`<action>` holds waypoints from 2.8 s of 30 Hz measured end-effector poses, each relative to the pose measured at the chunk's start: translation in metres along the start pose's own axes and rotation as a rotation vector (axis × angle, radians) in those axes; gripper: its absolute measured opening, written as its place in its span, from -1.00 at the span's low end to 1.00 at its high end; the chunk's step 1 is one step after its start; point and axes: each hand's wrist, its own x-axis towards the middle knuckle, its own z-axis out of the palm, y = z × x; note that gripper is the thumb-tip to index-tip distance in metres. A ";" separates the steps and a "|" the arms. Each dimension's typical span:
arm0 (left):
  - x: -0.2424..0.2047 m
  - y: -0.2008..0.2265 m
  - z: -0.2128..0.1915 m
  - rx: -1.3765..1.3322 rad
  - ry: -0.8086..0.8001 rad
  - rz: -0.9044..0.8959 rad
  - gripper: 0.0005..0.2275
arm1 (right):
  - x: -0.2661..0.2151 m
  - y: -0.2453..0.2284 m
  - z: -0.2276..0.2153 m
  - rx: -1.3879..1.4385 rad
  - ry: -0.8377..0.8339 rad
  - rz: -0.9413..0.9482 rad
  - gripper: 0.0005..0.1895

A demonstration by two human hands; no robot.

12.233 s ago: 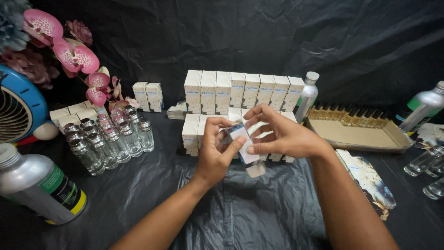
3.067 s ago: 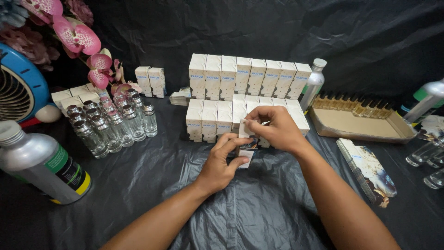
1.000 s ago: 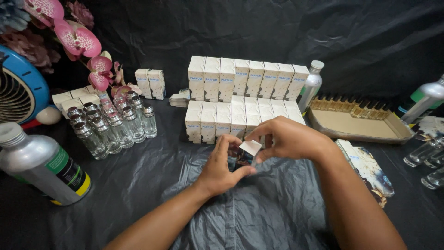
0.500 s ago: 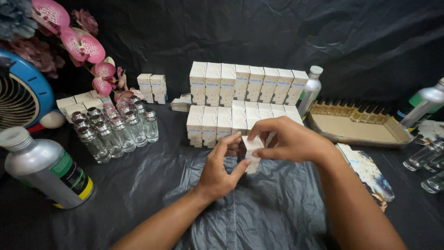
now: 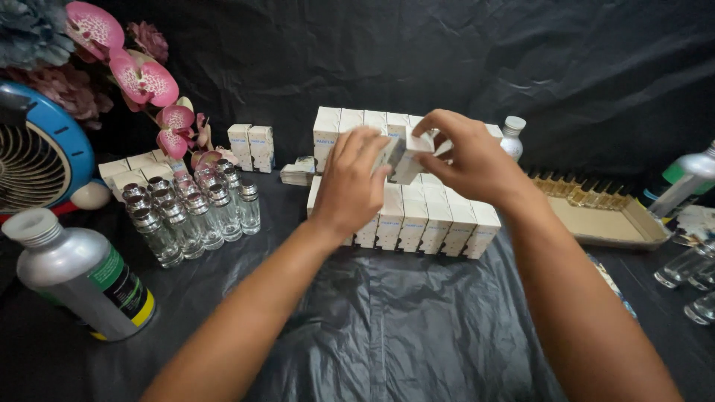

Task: Assembling perfume boxes by folding cardboard and inserting small perfume bottles.

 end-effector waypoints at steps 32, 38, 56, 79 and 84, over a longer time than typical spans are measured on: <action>0.043 -0.060 0.048 0.290 -0.113 0.058 -0.79 | 0.019 0.041 0.053 -0.103 0.031 0.086 -0.55; 0.044 -0.052 0.042 0.264 -0.050 0.115 -0.84 | 0.012 0.033 0.042 -0.146 0.059 0.075 -0.57; 0.032 0.071 0.149 -0.096 -0.026 0.393 -0.91 | -0.119 0.059 -0.064 -0.240 -0.017 0.220 -0.80; -0.015 0.152 0.315 -0.180 -0.659 0.366 -0.90 | -0.269 0.136 -0.088 -0.404 -0.219 1.240 -0.48; -0.014 0.157 0.304 -0.187 -0.648 0.315 -0.86 | -0.273 0.147 -0.090 -0.326 -0.145 1.272 -0.56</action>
